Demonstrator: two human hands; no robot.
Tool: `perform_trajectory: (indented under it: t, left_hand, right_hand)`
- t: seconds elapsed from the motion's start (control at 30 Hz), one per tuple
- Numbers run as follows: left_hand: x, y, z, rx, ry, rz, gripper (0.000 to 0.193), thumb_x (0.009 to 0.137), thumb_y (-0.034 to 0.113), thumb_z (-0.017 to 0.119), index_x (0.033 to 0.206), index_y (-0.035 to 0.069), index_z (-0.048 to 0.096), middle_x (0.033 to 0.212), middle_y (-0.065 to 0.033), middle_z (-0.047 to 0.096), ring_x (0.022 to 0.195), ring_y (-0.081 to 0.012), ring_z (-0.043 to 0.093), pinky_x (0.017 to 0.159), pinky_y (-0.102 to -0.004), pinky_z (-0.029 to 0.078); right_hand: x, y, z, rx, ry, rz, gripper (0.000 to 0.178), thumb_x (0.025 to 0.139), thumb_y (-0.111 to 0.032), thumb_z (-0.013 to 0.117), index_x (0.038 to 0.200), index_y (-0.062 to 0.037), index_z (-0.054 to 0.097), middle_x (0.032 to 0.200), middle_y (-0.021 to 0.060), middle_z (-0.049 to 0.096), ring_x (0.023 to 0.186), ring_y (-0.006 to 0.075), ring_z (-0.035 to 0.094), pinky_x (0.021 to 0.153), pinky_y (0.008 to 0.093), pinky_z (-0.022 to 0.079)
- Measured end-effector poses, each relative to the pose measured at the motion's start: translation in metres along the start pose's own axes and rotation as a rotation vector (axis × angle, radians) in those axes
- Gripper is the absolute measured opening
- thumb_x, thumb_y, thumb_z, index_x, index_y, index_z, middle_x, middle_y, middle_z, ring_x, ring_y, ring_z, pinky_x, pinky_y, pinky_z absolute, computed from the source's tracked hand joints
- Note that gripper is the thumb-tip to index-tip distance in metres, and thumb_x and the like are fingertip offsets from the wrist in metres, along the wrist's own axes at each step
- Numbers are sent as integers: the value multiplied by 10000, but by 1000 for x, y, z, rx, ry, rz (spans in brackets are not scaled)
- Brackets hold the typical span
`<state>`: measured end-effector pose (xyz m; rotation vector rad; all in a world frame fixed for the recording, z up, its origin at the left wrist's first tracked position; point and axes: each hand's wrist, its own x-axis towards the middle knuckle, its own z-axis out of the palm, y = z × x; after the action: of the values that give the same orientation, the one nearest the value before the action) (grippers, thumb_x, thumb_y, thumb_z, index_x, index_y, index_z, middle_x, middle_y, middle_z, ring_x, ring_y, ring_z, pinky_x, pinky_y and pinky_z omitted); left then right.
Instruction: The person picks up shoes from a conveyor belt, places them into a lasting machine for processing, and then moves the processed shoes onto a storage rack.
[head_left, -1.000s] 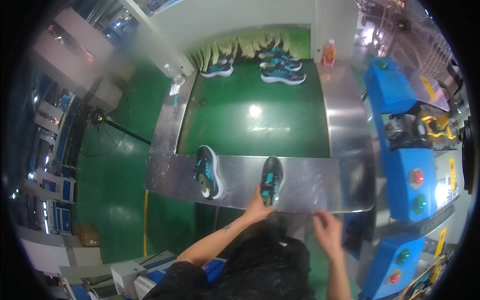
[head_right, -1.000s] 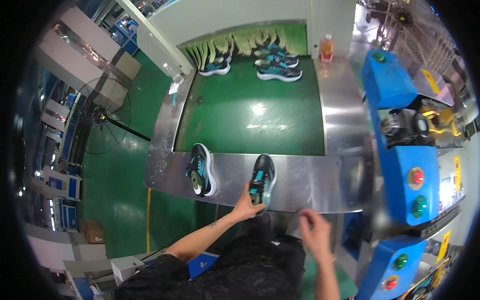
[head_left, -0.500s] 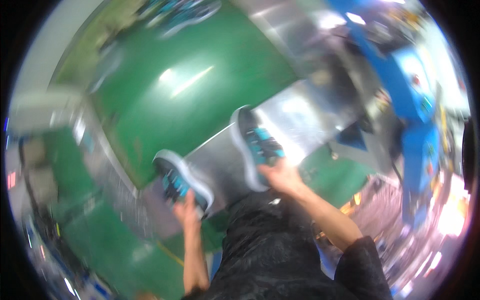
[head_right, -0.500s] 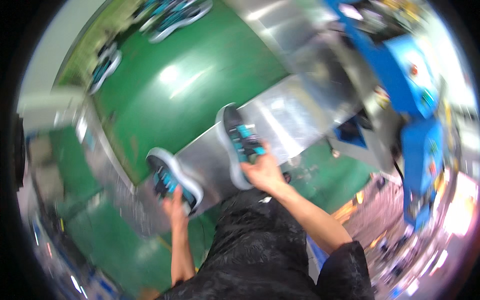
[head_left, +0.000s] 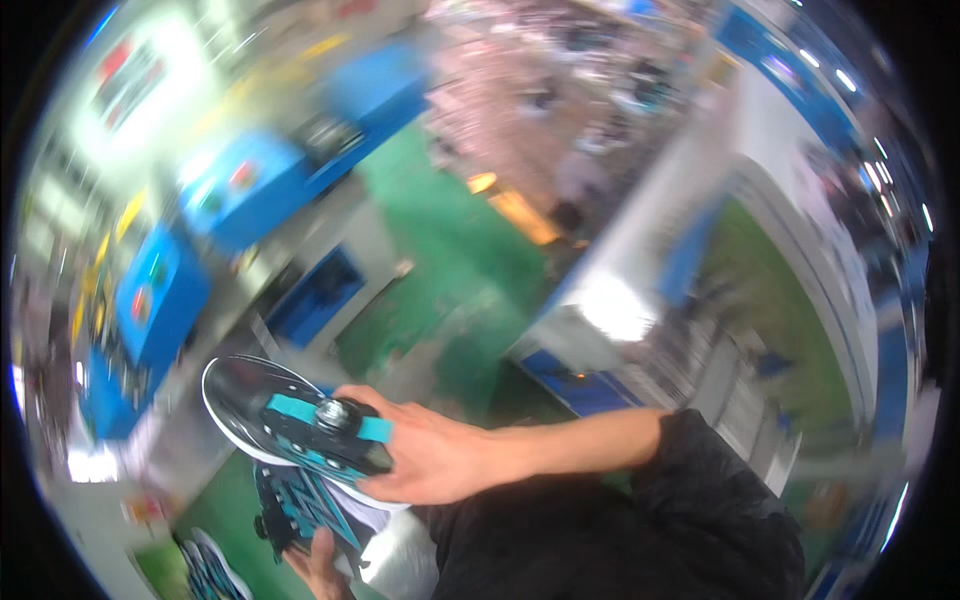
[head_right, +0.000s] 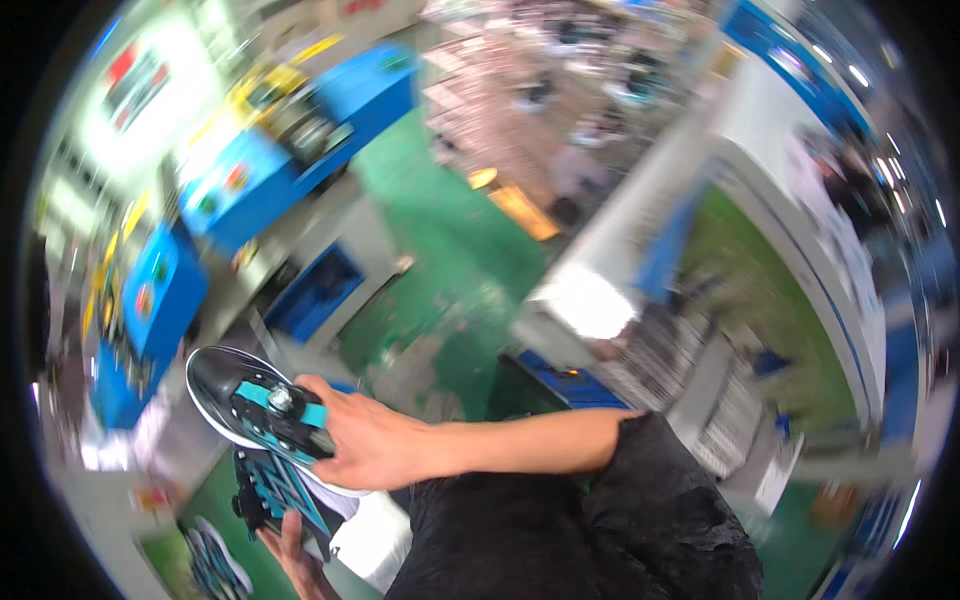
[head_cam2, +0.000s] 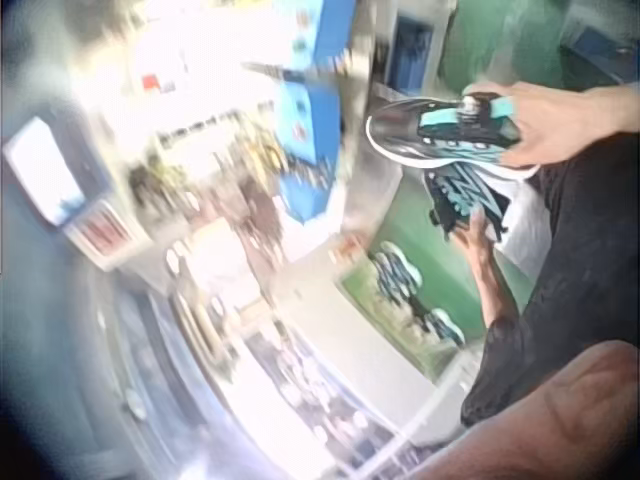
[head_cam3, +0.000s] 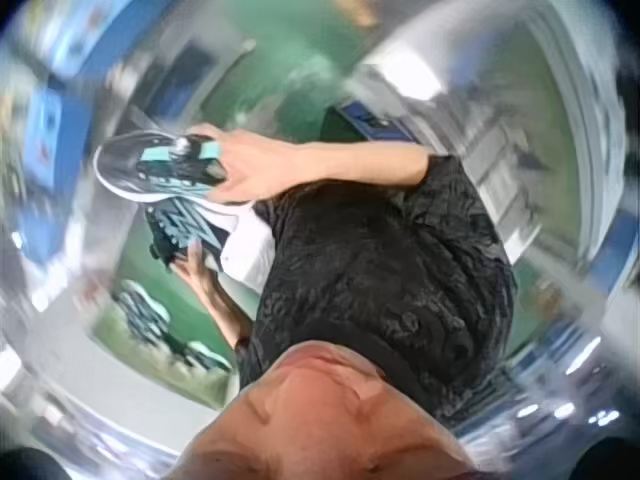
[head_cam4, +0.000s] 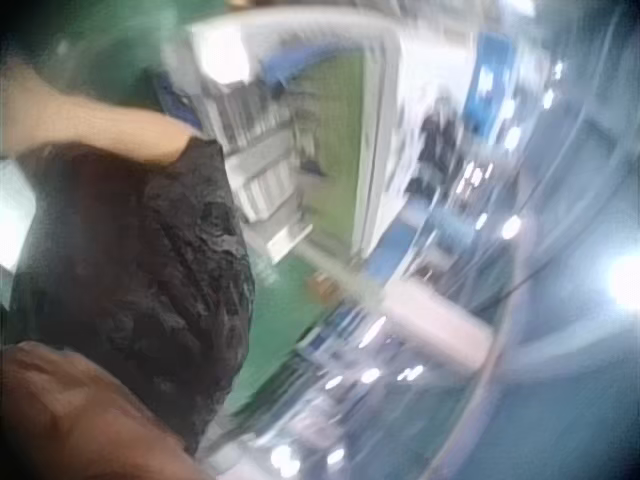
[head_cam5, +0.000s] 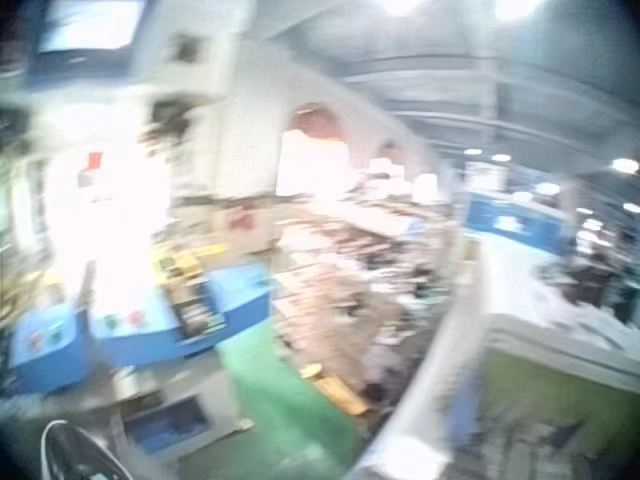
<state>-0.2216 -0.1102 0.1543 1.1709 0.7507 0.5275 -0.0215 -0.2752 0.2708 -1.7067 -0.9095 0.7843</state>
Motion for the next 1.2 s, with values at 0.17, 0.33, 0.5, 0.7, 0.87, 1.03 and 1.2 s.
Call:
perform_trajectory:
  t: [0.17,0.33,0.5,0.7,0.87,1.03,1.2]
  left_hand:
    - [-76,40,86,99,-726,-142,912,624,257,782,1380,8,335,1248,-145,509,1133,-261,519,975,-396,413]
    - [-96,35,226,141,-1083,-649,853,694,104,789,1399,17,317,1269,-107,490,1160,-215,489,992,-357,394]
    - [-116,-43,372,529,-1376,-94,950,729,212,793,1435,-25,202,1336,-164,465,1226,-220,448,1049,-349,331]
    - [-96,-92,438,780,-1310,666,644,815,144,664,1347,-72,373,1287,-256,513,1201,-301,515,999,-347,406]
    - [-92,-69,322,572,-1086,586,392,833,77,631,1202,-16,537,1157,-173,616,1081,-277,597,940,-352,467]
    - [-71,-63,225,403,-1036,316,302,854,145,582,1141,52,573,1094,-144,609,1056,-284,577,886,-382,472]
    - [-42,-83,108,626,-502,572,341,818,185,582,1115,17,568,1087,-176,592,1052,-343,558,889,-428,465]
  right_hand:
    - [-237,12,-30,286,630,-65,488,809,-175,731,1218,-29,511,1188,109,546,1050,182,546,865,321,466]
    - [-395,58,3,150,1424,437,623,732,-71,687,1302,7,449,1186,118,540,1042,182,526,940,315,416]
    - [-417,190,-39,-350,1872,760,687,769,-40,598,1379,87,308,1302,278,469,1228,389,452,1048,383,335]
    - [-376,186,-106,-538,2017,648,574,769,13,577,1317,36,409,1302,257,480,1215,405,463,1030,404,366]
    - [-248,136,-80,-260,1642,-284,305,905,-52,495,1192,48,521,1197,186,561,1108,265,569,902,355,484]
    - [-158,124,-27,-167,635,-701,237,714,20,615,948,9,647,977,187,659,944,356,634,859,404,493]
    - [-37,110,26,-418,-50,-363,220,874,-106,562,1067,-14,615,1010,191,644,952,371,615,837,395,499]
